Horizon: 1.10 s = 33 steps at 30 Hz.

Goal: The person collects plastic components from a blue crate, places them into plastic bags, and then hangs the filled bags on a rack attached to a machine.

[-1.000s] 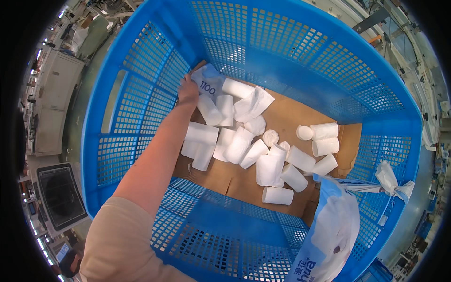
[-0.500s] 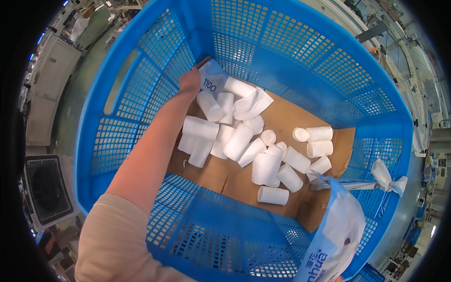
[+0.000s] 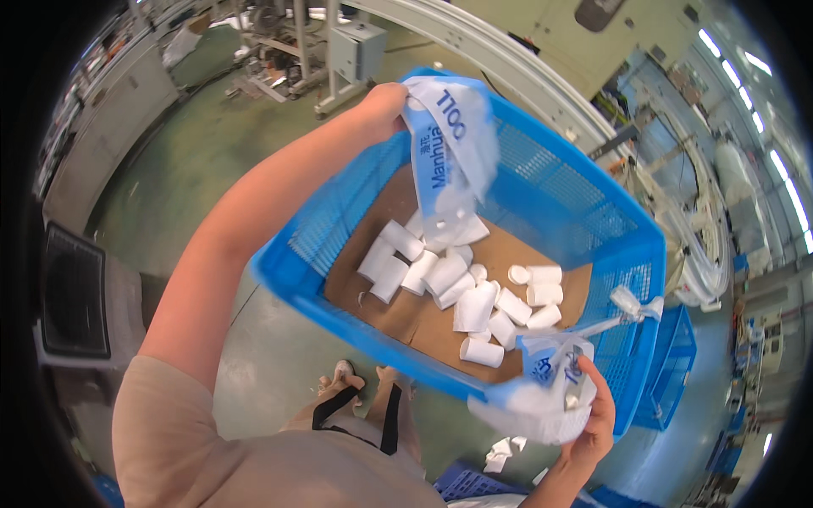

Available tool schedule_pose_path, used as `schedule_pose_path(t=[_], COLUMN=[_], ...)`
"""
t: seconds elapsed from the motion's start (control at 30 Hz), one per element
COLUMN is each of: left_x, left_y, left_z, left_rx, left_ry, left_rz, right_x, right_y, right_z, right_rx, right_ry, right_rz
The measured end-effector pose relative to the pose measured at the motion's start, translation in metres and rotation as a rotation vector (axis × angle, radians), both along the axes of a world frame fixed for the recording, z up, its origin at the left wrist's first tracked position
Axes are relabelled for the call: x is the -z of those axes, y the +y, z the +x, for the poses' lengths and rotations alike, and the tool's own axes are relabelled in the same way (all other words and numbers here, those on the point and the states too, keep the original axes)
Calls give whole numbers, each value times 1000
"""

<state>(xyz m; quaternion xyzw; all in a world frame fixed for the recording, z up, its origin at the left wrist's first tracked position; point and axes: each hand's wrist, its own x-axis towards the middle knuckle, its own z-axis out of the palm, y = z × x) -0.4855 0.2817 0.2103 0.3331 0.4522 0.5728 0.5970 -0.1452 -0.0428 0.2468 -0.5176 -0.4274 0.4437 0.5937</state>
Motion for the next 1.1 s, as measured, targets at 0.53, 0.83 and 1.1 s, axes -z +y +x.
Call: schedule_pose_path(t=[0.53,0.83,1.1], left_x=[30,105,78], left_y=[-577,-663,-719], left_z=[-126,-48,-52], left_rx=[-782,-1033,-1228], left_ry=[-496,-1077,-329], left_rz=[73,84,-4], right_x=[-73,-67,74], right_y=[90,-53,-225], right_z=[-187,-343,-414], right_rx=[-657,-2287,-2304], right_ry=[-310,-520,-361], right_rz=[298,202,1112])
